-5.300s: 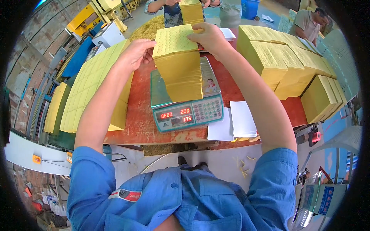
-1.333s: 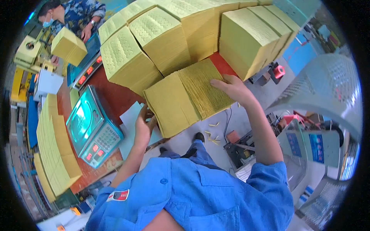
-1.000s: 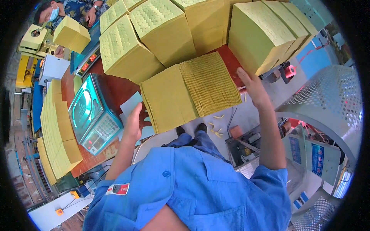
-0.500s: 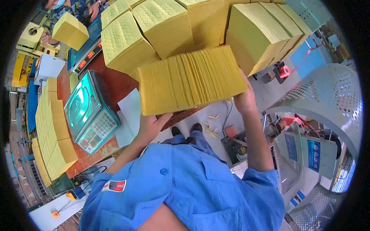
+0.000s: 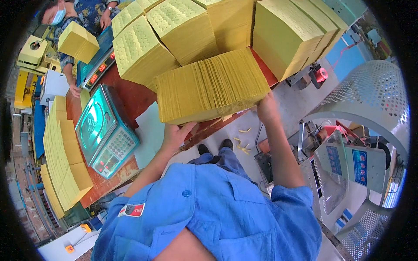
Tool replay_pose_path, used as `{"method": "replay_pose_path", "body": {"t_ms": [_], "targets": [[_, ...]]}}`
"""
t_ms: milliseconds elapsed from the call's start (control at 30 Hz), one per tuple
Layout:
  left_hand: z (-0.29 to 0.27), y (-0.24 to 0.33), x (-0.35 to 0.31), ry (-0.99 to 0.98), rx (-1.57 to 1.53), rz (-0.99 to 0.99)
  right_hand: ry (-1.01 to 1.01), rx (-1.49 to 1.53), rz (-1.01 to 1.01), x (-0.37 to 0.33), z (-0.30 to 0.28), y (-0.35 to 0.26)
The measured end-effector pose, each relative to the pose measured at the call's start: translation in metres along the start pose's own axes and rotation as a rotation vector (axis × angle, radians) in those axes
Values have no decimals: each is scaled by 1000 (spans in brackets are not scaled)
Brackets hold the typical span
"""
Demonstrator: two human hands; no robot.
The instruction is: Weigh stacks of yellow paper sheets on electronic scales and organize them into blocks.
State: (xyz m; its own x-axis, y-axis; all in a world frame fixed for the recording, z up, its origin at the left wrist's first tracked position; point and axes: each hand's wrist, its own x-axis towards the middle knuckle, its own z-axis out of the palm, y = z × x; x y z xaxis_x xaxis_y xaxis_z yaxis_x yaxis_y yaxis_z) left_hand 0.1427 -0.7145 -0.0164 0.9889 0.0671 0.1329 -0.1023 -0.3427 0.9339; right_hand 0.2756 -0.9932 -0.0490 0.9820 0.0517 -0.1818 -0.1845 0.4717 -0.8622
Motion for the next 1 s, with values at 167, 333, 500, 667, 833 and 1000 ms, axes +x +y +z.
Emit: {"method": "replay_pose_path", "body": {"t_ms": [167,333,500,667,833,1000], "targets": [[-9,44,4,8,158,62,82,9,82,-4,24,-18],[-45,152,3,-52,74,98,99,-34,466,-5,33,-74],[-50,158,34,-155,818,497,-135,1,595,27,10,-49],[-35,115,99,-219,596,706,-33,115,465,66,-37,-37],[1,112,127,-214,416,825,94,70,360,46,-31,-61],[29,130,161,-208,403,886,75,301,284,31,-35,-52]]}}
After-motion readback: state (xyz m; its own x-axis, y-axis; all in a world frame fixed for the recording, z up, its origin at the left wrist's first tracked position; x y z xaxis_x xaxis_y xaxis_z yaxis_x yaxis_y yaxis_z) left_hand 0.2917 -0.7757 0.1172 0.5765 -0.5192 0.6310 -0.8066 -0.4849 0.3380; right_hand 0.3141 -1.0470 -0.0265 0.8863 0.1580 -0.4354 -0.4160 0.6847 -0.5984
